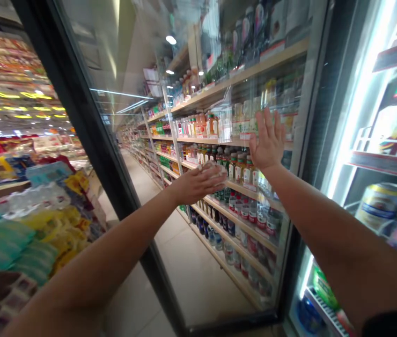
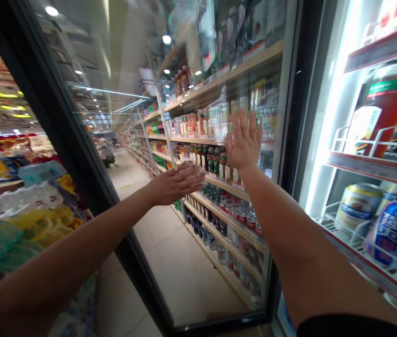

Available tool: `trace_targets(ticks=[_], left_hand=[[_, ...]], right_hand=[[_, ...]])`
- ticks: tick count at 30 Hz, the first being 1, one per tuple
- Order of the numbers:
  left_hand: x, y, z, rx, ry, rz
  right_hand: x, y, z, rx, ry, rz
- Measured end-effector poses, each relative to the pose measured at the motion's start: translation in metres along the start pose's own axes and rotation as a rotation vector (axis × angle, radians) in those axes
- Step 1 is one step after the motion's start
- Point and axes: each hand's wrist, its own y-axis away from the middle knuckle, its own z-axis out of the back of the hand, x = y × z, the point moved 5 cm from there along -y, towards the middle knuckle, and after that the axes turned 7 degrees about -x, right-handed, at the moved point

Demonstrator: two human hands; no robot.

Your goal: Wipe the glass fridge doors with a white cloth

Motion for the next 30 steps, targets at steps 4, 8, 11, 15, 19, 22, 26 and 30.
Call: trace_targets(ticks=[4,8,11,15,19,22,26,30], left_hand=[[0.03,0.008,0.011,-0.032,-0.09,0.199],[0.044,0.014,0.017,-0.098,-0.057,0.289],[0.041,0.014,0.016,-0.135,-0.034,0.277],[0.038,0.015,0.019,-0.286,-0.035,0.243],[0.041,0.022,0.017,-0.385,0.004,0.273],[0.046,0.026,0.013,-0.413,0.056,0.361],[0.05,0.024,0.015,-0.442,0.122,0.397],[0.046,0.032,0.027,-0.39,0.205,0.315]], right_hand=[[0.0,0.0,-0.001,0.013,0.003,-0.001],[-0.001,0.001,-0.002,-0.007,0.005,0.011],[-0.001,0.001,-0.002,-0.018,0.027,0.011],[0.027,0.005,0.007,-0.027,-0.003,0.125],[0.113,0.03,0.012,0.117,-0.32,0.565],[0.16,0.044,0.003,0.164,-0.485,0.575],[0.179,0.05,-0.013,0.128,-0.502,0.47],[0.167,0.064,-0.017,0.113,-0.419,0.453]])
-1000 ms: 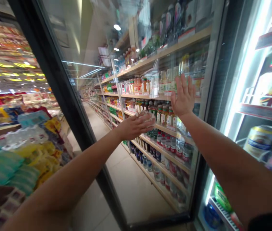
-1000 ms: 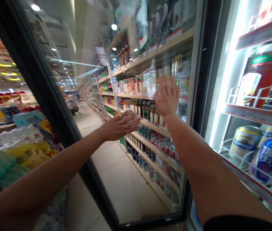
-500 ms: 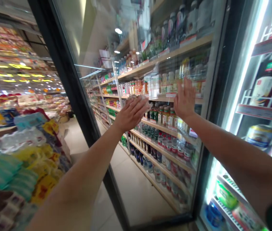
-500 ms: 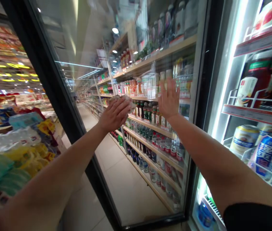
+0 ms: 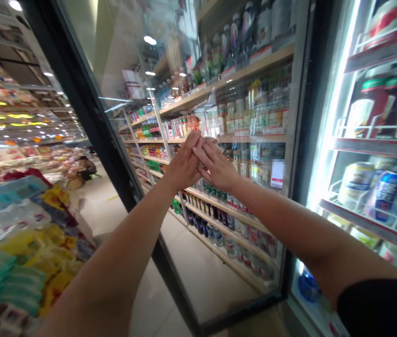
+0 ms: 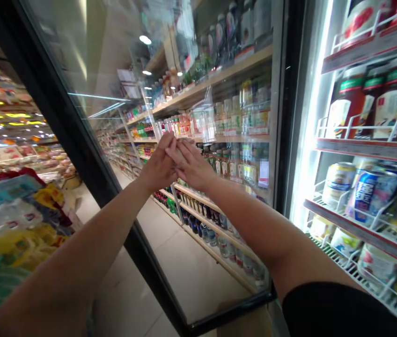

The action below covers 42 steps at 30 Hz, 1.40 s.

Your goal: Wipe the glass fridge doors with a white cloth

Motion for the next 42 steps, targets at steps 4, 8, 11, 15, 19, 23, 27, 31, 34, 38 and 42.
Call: trace_targets(ticks=[4,8,11,15,19,23,27,31,34,38,42], left_hand=[[0.0,0.021,0.019,0.016,-0.123,0.089],[0.004,0.033,0.027,-0.08,-0.23,0.35],[0.003,0.03,0.022,-0.052,-0.221,0.433],[0.001,0.027,0.021,-0.025,-0.235,0.459],[0.001,0.028,0.022,-0.011,-0.26,0.468],[0.002,0.028,0.021,0.012,-0.251,0.493],[0.003,0.027,0.02,0.028,-0.267,0.509],[0.003,0.028,0.02,-0.035,-0.211,0.497],[0.002,0.029,0.02,-0.069,-0.207,0.478],[0.002,0.031,0.019,-0.04,-0.292,0.48],[0.003,0.032,0.018,-0.013,-0.372,0.478]], right_hand=[[-0.008,0.052,0.009,0.043,0.083,-0.045],[-0.01,0.083,0.02,0.204,0.07,0.076],[-0.023,0.056,0.03,0.194,0.105,0.048],[-0.038,0.024,0.036,-0.016,0.168,-0.151],[-0.028,0.051,0.024,-0.035,0.137,-0.154],[-0.029,0.051,0.023,0.057,0.126,-0.15],[-0.043,0.016,0.031,0.053,0.177,-0.144],[-0.044,0.031,0.032,0.025,0.195,-0.147],[-0.048,0.05,0.033,0.057,0.153,-0.127],[-0.079,0.02,0.046,0.017,0.128,-0.131],[-0.104,-0.002,0.055,-0.086,0.13,-0.256]])
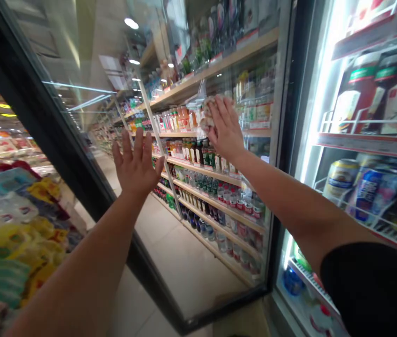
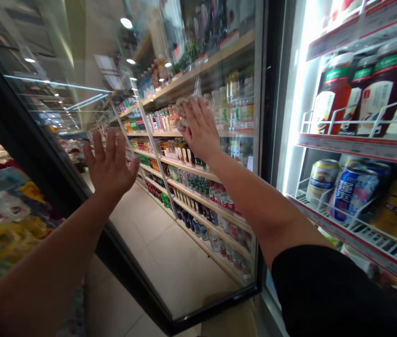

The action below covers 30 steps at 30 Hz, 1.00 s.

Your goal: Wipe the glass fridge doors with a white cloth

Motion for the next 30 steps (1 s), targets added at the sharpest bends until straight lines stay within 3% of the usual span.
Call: trace_targets(ticks=[5,7,13,19,26,30], left_hand=[[0.003,-0.001,-0.004,-0.019,0.029,0.014],[0.003,-0.002,-0.005,-0.013,0.034,0.028],[0.002,-0.001,-0.004,-0.007,0.09,0.091],[0.005,-0.001,-0.007,0.0,0.068,0.089],[0.004,0.0,-0.007,-0.028,0.019,0.06],[0.003,0.001,-0.008,-0.028,0.003,0.021]], right_hand=[[-0.004,0.038,0.0,-0.031,0.025,-0.045],[-0.01,0.032,0.001,-0.031,0.019,-0.024],[-0.035,-0.033,0.01,-0.077,0.058,-0.089],[-0.033,-0.003,0.016,-0.082,0.104,-0.062],[-0.079,-0.03,0.035,-0.147,0.122,-0.035],[-0.085,0.001,0.04,-0.224,0.147,-0.045]])
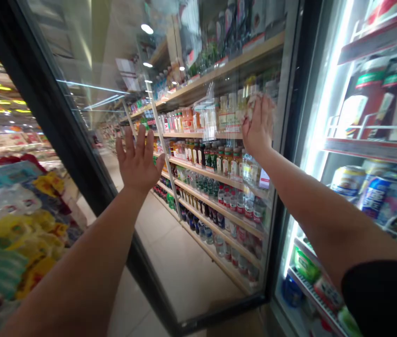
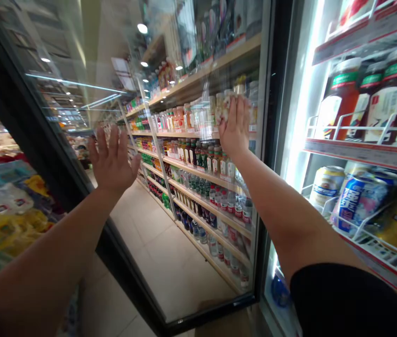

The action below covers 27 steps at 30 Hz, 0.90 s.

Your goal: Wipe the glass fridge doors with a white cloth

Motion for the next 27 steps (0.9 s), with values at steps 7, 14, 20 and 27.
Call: trace_targets(ticks=[7,14,20,27], left_hand=[[0.002,0.001,0.0,-0.042,0.078,0.007],[0.0,0.001,0.002,-0.002,0.09,0.008],[-0.003,0.001,0.005,0.003,0.118,0.02],[-0.006,0.001,0.007,-0.006,0.045,0.017]], right_hand=[[-0.032,-0.023,0.0,0.035,0.086,-0.059],[-0.05,-0.009,0.011,-0.016,0.046,-0.099],[-0.079,-0.026,0.007,0.036,0.051,-0.141],[-0.063,-0.06,-0.006,0.068,0.049,-0.212]])
